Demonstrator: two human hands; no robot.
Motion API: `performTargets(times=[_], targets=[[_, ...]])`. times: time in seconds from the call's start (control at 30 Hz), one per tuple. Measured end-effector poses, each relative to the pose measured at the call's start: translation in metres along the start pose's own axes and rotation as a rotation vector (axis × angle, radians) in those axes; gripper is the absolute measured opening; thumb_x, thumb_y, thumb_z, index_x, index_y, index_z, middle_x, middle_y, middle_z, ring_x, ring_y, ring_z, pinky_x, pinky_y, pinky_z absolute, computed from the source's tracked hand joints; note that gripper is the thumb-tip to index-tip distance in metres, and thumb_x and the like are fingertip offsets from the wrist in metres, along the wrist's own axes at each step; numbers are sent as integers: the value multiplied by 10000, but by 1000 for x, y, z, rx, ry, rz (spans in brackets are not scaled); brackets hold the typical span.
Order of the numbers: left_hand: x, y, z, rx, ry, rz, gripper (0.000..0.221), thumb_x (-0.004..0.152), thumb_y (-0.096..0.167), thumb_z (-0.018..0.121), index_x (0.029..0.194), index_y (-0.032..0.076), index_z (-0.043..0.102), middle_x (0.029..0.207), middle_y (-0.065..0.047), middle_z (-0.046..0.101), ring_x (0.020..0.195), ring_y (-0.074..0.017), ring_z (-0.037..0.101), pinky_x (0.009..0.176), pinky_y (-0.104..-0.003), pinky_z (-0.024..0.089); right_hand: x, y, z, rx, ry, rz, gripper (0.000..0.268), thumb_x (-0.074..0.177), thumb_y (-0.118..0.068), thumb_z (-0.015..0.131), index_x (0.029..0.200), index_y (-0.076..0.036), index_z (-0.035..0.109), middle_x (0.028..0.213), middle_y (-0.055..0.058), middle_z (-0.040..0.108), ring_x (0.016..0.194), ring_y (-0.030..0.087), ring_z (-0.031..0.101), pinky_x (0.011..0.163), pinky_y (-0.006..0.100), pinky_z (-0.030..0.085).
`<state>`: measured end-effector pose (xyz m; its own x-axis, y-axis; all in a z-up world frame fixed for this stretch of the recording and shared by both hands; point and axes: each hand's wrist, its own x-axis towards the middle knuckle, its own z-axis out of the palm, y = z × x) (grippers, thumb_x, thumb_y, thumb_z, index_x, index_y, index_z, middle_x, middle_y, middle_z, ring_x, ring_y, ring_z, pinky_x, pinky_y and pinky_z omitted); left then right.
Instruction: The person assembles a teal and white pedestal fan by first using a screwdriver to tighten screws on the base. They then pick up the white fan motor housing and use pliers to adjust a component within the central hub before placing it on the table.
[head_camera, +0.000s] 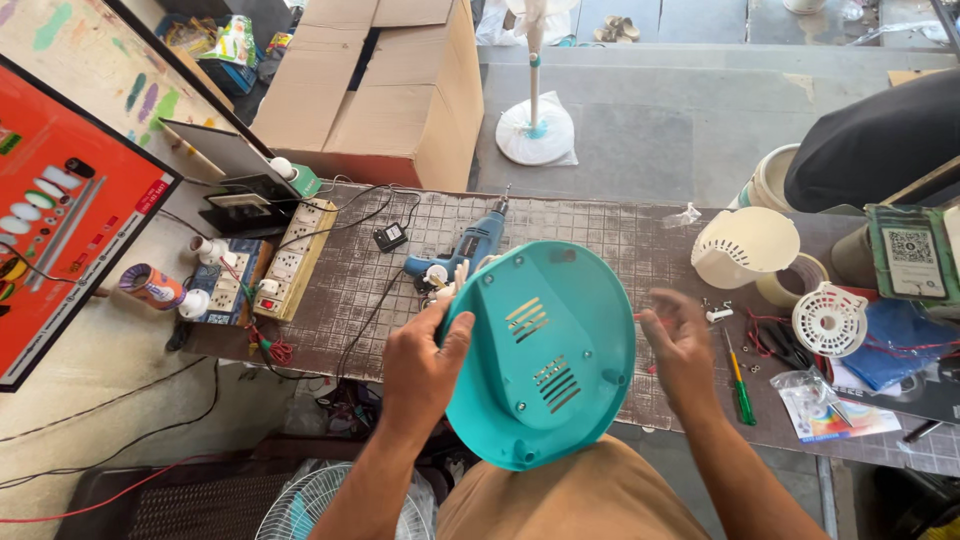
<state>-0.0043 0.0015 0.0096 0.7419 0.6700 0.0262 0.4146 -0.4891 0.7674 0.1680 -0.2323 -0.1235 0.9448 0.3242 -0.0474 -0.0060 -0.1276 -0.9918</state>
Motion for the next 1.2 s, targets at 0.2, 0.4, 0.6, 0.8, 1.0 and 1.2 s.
performTargets(times=[0.2, 0.4, 0.6, 0.8, 1.0, 1.2], targets=[[-1, -36, 1, -212, 64, 84, 591, 910, 494, 660, 1311, 59, 676, 1076, -115, 756, 975, -216, 719, 856, -358, 562, -28, 26, 9, 640, -357, 484, 549, 996, -288, 463, 1515, -112, 427, 1373, 90, 582, 1215, 202, 582, 1026, 415, 471], [-62, -97, 18, -1141, 51, -297, 699, 864, 238, 717, 1476, 53, 431, 1320, -114, 638, 1202, -257, 635, 1000, -442, 526, -6, -14, 33, 647, -457, 354, 584, 1024, -278, 486, 1554, -41, 427, 1372, 124, 587, 1229, 224, 569, 1051, 405, 445], [-110, -149, 58, -1307, 60, -502, 551, 819, -41, 597, 1359, -1, 497, 1214, -174, 657, 1044, -329, 696, 838, -541, 612, 7, -15, 37, 612, -651, 184, 521, 1057, -326, 471, 1494, -44, 494, 1374, 134, 626, 1211, 216, 637, 1050, 403, 510], [-114, -178, 65, -1323, 87, -416, 466, 839, -118, 611, 1296, -45, 553, 1171, -157, 655, 1029, -290, 678, 868, -455, 583, 31, 102, -65, -185, -17, 286, 307, 906, -190, 631, 1134, -38, 770, 1002, 140, 739, 928, 271, 687, 751, 483, 571], [-101, -154, 69, -1267, 69, -443, 527, 724, -82, 631, 1242, 11, 598, 1100, -102, 687, 1007, -247, 681, 869, -407, 557, 36, 247, -129, -980, 81, -46, 366, 803, -186, 729, 1148, -66, 748, 1167, 213, 706, 1093, 404, 656, 935, 485, 524], [-83, -138, 77, -1228, 43, -372, 507, 693, -87, 610, 1194, -13, 607, 1022, -91, 673, 929, -216, 666, 814, -367, 542, 46, 231, -107, -873, 105, 3, 266, 900, -259, 762, 1089, -73, 770, 1098, 196, 748, 1001, 369, 716, 901, 467, 558]])
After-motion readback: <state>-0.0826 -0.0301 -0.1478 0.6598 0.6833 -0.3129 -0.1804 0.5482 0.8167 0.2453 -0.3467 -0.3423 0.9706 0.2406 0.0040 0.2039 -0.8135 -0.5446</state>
